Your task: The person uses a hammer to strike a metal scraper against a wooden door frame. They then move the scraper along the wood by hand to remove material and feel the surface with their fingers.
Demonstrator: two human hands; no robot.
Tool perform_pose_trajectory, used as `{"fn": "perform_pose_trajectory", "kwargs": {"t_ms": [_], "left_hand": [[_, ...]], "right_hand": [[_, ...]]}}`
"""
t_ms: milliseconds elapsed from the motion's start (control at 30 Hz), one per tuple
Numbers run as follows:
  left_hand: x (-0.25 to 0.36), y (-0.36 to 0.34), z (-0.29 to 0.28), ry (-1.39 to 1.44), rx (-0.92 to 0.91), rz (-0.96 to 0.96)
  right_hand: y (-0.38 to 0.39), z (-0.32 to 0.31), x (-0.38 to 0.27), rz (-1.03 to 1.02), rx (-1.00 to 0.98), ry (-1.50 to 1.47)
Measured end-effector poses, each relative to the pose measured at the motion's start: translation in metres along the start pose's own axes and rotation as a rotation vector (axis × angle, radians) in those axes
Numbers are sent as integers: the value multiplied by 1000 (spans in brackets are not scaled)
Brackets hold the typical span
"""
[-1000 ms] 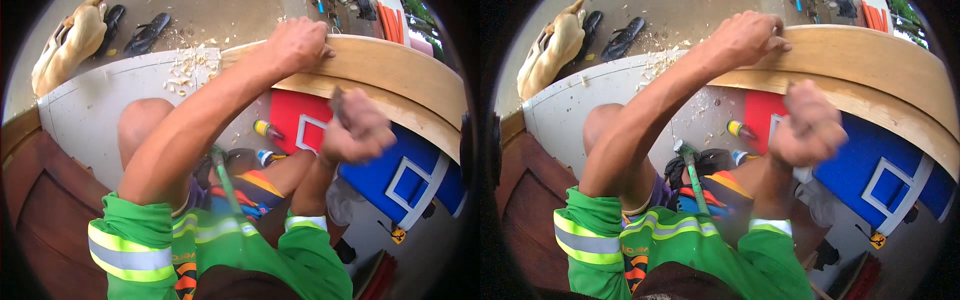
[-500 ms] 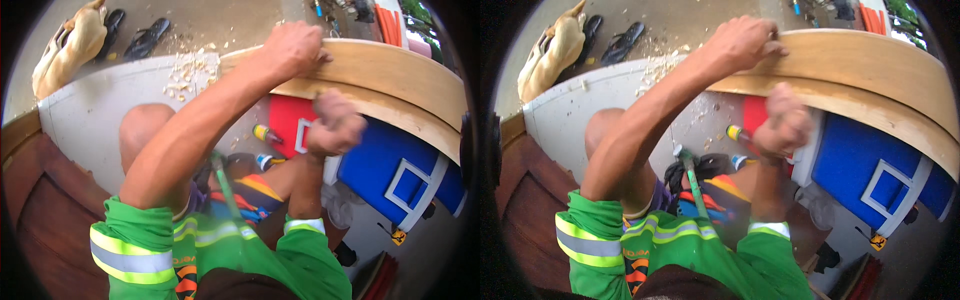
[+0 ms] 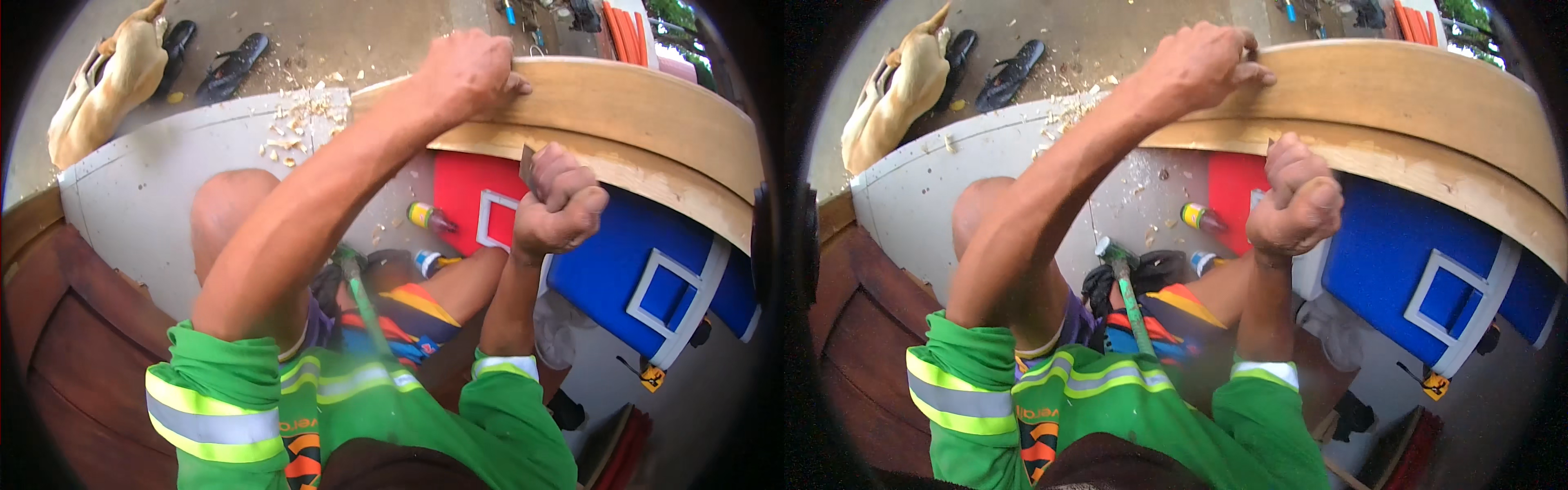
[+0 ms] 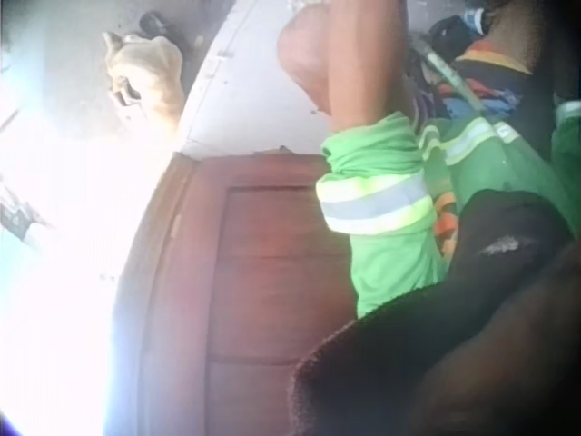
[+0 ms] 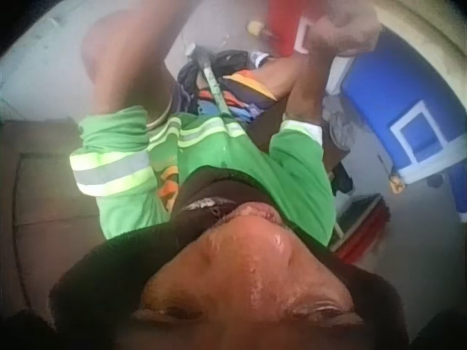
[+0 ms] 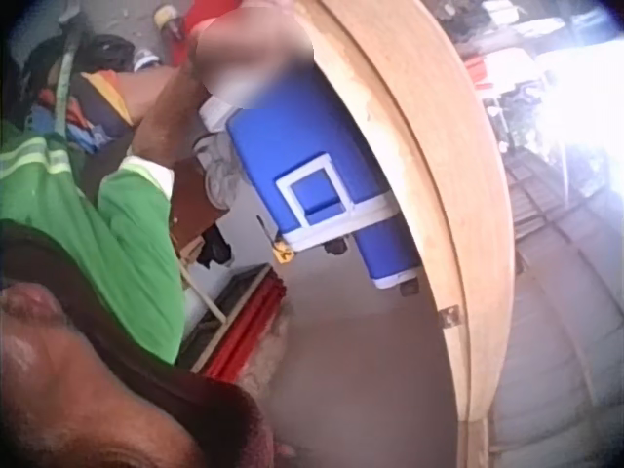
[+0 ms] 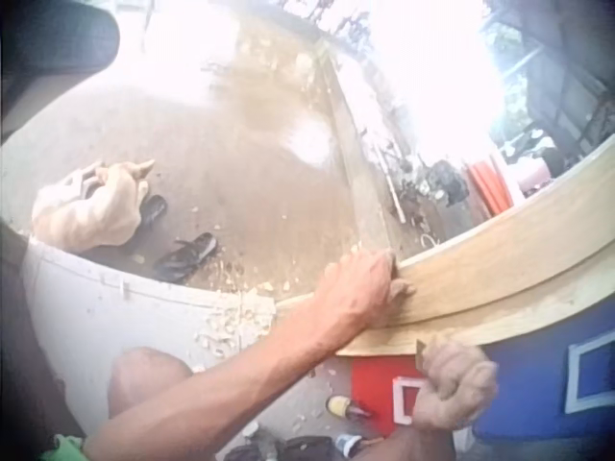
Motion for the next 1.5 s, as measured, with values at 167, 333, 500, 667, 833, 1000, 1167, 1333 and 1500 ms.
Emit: {"fn": "perform_pose_trajectory", "kwargs": {"t_ms": [167,333,500,667,833,1000,1167,1333,1500], "left_hand": [[7,6,-5,-14,31,42],[7,5,-4,-40,41,24],[11,3,0,-45,20,19],[23,13,-3,-56,13,48],[13,3,-4,-53,114,84],[18,6,-8,-88,63,20],[24,2,-4,-45,41,68],[8,4,4,-12,28,1],[11,2,-1,-24,74,58]], "right_hand": [[-11,-14,-17,-187,-6,95],[-16,-3,-20,2,17,-216],[5,-4,13,56,-145,165],[-10,-11,-9,-70,90,157],[-3,-4,0,-105,291,174],[13,-8,17,44,38,397],[-16,-12,-16,-109,130,-218],[18,-1,22,98,-147,171],[3,-17,17,-74,28,384]]}}
Point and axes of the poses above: each hand's wrist, its own y-axis away from the middle knuckle, its own z-axis out of the palm, x = y × z, the point moved 5 cm from there along -y, towards the middle knuckle, and after that the axes turned 1 degree about x, right-handed, at the moved point
